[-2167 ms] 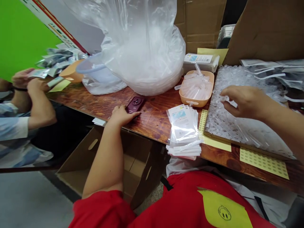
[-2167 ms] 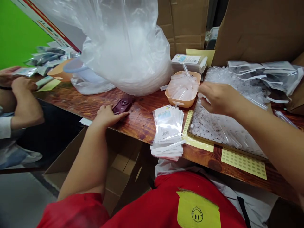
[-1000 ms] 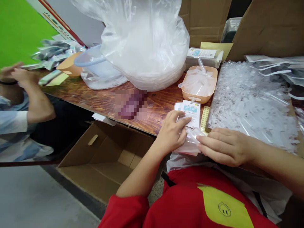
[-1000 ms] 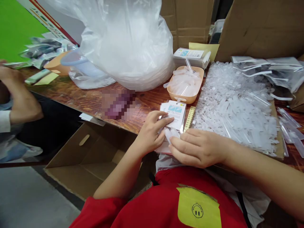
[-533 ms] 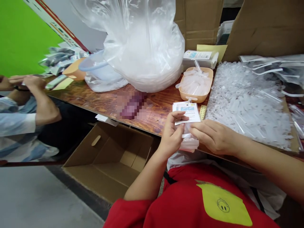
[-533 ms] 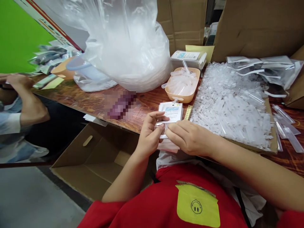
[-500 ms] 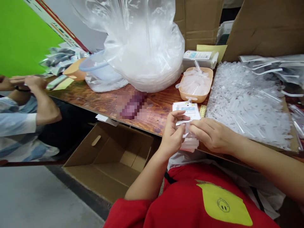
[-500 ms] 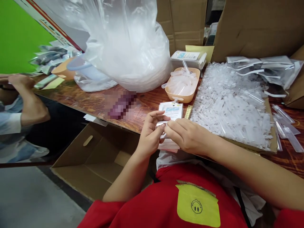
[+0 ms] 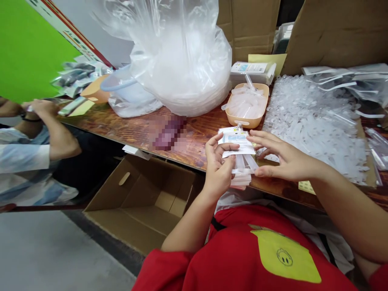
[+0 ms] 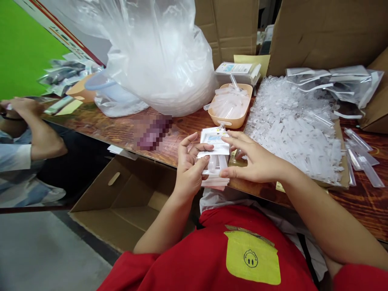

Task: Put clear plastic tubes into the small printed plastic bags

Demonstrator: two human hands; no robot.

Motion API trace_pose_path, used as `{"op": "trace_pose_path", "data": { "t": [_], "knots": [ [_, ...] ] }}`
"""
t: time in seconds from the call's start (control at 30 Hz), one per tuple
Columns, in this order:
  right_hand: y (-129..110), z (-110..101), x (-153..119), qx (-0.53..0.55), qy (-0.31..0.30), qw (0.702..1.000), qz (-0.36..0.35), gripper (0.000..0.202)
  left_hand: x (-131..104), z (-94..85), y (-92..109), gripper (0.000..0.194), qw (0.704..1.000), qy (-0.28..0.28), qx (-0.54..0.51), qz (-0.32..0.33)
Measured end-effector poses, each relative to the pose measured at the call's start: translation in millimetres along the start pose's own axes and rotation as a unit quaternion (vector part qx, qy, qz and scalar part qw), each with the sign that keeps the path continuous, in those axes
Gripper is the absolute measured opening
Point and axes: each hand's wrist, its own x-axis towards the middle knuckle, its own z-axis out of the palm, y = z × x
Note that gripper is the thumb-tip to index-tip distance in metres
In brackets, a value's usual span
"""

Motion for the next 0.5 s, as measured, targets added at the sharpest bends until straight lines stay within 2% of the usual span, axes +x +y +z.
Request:
{"op": "trace_pose_path", "data": {
  "t": [0.1,0.2,0.27,0.37,0.43,0.5],
  "knots": [
    [0,11,7,0.031,0.0,0.999,0.043,0.092,-1,2.8,-3,0.059,1.0,-0.006,0.0,0.01],
    [-1,24,14,0.074,0.026,0.996,0.05,0.075,-1,3.3,-6,0.06,0.999,-0.009,-0.024,0.022],
    [0,32,19,0.138,0.061,0.986,0.07,0.064,-1,2.8,-8,0.062,0.998,-0.014,-0.049,0.029],
    [4,42,28,0.238,0.133,0.955,0.117,0.065,0,1.5,-11,0.067,0.996,-0.035,-0.084,0.026],
    [6,47,33,0.244,0.186,0.943,0.127,0.067,1,0.1,-12,0.071,0.994,-0.051,-0.093,0.011],
    [5,53,36,0.205,0.223,0.946,0.117,0.058,0,-2.0,-13,0.075,0.994,-0.059,-0.089,-0.003]
  ]
}}
